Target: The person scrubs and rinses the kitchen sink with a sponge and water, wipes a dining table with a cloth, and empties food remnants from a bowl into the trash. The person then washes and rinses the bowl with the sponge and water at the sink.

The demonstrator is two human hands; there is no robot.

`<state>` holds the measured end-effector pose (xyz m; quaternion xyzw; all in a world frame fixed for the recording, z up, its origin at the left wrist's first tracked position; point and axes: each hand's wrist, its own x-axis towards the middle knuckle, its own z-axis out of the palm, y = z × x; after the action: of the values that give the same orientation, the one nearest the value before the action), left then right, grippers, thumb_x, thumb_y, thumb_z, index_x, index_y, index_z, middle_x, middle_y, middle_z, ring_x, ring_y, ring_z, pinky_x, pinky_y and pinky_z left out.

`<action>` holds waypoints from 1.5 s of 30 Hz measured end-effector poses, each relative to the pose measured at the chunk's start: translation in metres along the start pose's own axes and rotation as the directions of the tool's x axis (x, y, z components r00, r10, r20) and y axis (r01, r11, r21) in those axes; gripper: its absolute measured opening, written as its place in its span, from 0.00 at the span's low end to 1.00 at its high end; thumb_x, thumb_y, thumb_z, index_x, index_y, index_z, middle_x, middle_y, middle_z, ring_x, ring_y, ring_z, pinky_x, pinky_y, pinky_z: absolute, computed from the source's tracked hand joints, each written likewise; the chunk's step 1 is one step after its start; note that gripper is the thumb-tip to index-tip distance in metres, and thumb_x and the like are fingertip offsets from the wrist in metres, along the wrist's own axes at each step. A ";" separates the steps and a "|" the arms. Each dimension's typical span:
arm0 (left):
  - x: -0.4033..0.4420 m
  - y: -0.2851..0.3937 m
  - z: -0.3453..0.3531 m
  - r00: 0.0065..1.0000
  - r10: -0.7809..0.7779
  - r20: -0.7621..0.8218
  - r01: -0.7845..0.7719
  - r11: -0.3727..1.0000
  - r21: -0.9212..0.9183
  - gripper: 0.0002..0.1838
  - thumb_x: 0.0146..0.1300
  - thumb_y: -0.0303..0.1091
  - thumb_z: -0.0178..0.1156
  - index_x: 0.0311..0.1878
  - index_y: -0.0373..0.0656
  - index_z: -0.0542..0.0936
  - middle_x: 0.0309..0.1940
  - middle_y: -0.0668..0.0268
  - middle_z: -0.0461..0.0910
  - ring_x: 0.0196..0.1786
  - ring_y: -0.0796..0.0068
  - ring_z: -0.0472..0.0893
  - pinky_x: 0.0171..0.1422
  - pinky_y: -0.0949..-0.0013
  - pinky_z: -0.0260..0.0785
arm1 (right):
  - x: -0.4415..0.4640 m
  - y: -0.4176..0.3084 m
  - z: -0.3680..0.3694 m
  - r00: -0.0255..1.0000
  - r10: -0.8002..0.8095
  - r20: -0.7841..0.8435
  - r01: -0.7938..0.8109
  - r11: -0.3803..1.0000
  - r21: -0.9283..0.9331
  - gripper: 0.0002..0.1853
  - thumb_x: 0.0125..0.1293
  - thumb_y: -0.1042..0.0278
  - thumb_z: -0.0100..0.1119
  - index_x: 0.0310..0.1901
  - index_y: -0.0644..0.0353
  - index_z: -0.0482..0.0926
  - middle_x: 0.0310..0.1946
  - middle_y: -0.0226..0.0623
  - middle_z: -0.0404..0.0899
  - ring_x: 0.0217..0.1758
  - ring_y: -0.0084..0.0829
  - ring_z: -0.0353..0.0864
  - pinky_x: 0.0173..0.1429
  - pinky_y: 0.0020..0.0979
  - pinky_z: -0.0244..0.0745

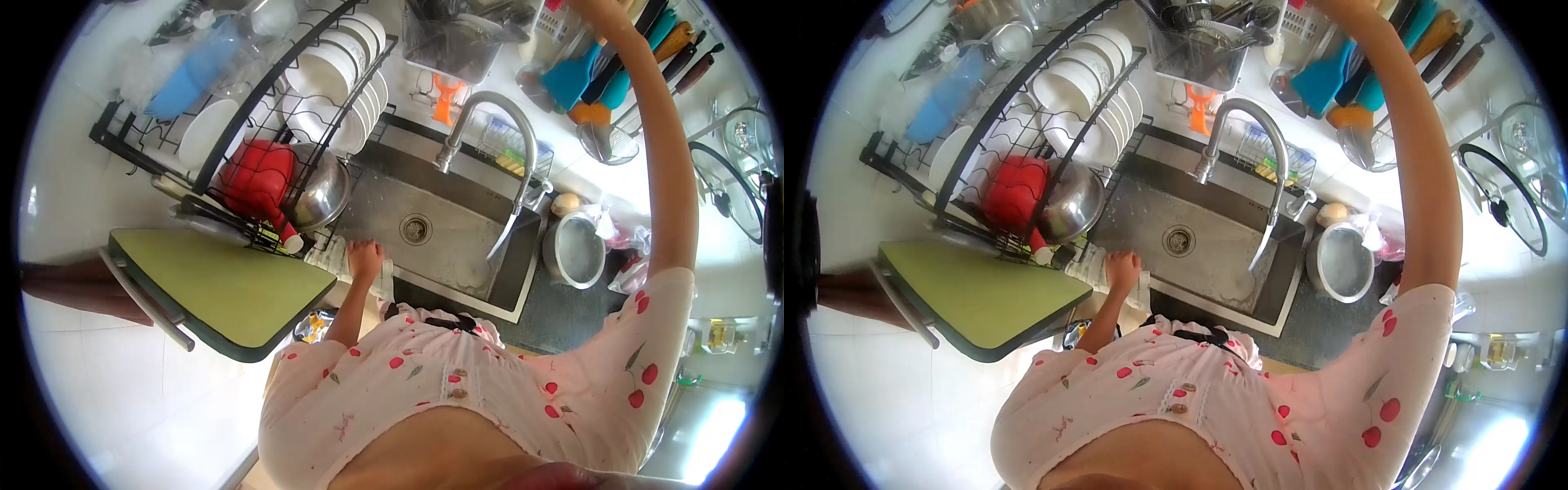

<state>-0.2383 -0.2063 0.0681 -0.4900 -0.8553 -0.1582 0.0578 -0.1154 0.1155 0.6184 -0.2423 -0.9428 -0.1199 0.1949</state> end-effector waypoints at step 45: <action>0.001 0.003 0.002 0.997 0.001 0.072 0.002 0.999 -0.043 0.10 0.50 0.36 0.50 0.19 0.43 0.76 0.22 0.62 0.77 0.32 0.63 0.74 0.47 0.62 0.61 | -0.200 -0.126 0.394 0.846 0.291 0.447 -0.506 0.702 0.501 0.26 0.56 0.55 0.56 0.55 0.51 0.61 0.30 0.47 0.77 0.36 0.47 0.78 0.39 0.41 0.72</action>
<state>-0.2361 -0.2035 0.0667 -0.4963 -0.8534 -0.1587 0.0161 -0.1395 0.0527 0.1638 -0.3853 -0.8728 0.2745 0.1203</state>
